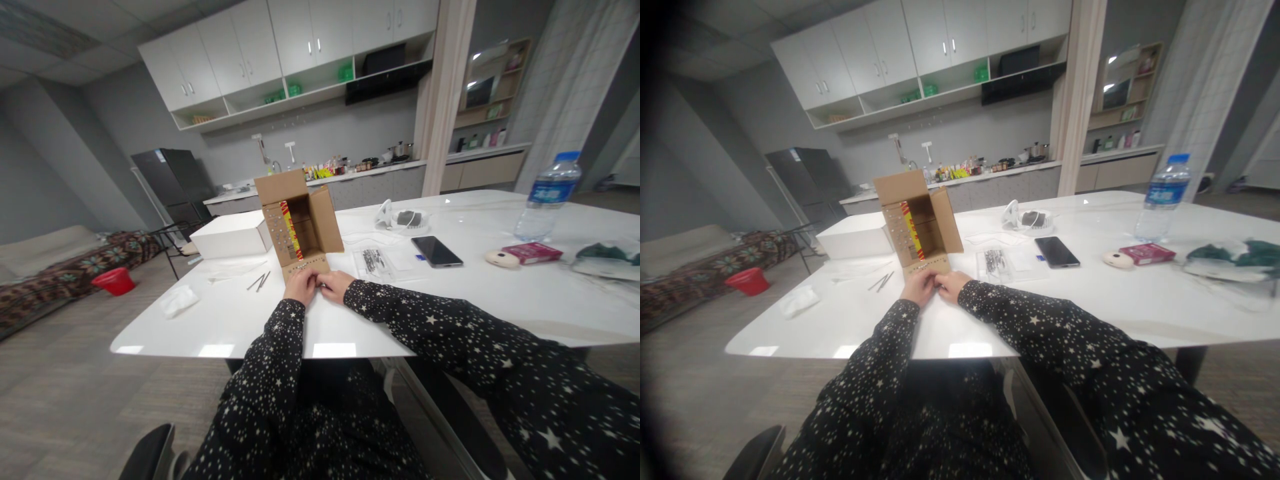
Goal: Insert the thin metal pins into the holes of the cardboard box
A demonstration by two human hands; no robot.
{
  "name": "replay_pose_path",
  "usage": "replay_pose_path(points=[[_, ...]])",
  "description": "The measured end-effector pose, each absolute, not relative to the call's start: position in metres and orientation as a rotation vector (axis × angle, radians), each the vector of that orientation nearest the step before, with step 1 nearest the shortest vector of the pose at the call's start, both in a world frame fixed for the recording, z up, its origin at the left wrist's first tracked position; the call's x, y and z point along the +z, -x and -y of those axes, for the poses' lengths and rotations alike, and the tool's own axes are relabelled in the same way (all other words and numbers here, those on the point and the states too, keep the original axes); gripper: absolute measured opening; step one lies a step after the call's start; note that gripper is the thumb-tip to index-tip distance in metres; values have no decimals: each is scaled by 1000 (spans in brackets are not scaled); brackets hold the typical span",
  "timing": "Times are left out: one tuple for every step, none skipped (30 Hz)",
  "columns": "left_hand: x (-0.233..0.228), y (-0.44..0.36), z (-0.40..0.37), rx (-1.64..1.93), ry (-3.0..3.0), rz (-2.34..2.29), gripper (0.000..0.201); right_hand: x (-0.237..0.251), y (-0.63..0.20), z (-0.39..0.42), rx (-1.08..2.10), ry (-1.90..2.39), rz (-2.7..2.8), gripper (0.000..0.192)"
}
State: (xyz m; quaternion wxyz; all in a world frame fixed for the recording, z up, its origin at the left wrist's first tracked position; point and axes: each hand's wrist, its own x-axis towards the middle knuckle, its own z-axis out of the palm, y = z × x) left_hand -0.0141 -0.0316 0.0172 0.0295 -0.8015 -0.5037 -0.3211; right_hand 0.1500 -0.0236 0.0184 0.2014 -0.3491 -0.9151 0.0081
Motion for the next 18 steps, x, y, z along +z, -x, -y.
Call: replay_pose_path(points=[[18,14,32,-996,2471,1557,23,18,-150,23,22,975,2555,21],[19,13,33,-1000,2470,1562,23,17,-150,23,21,974,2555,21],[19,13,34,-1003,2471,1567,23,17,-150,23,20,975,2553,21],[20,12,34,-1006,2471,1571,22,16,-150,22,18,975,2553,21],[20,12,34,-1010,2471,1575,22,16,-150,22,15,975,2553,21],[20,12,35,-1013,2471,1578,22,16,-150,22,13,976,2553,21],[20,12,35,-1019,2470,1583,22,16,-149,21,10,978,2554,21],[20,12,34,-1023,2469,1589,22,16,-149,21,8,982,2554,21],[20,12,34,-1027,2469,1594,21,16,-149,21,7,986,2556,21],[19,12,34,-1029,2470,1599,21,16,-149,21,7,990,2556,21],[19,12,34,-1031,2471,1604,21,16,-149,21,8,994,2557,22],[19,13,34,-1031,2472,1607,21,17,-149,22,9,996,2559,22],[19,13,33,-1030,2474,1609,22,17,-149,22,11,996,2560,22],[18,13,33,-1030,2475,1610,22,17,-149,22,12,994,2562,22],[18,13,33,-1031,2476,1612,22,17,-149,22,14,990,2563,22],[18,13,33,-1031,2477,1616,22,17,-149,22,15,986,2562,22],[18,14,33,-1030,2479,1620,22,17,-149,22,17,981,2562,22],[18,14,33,-1027,2481,1626,22,17,-149,22,18,978,2562,22]])
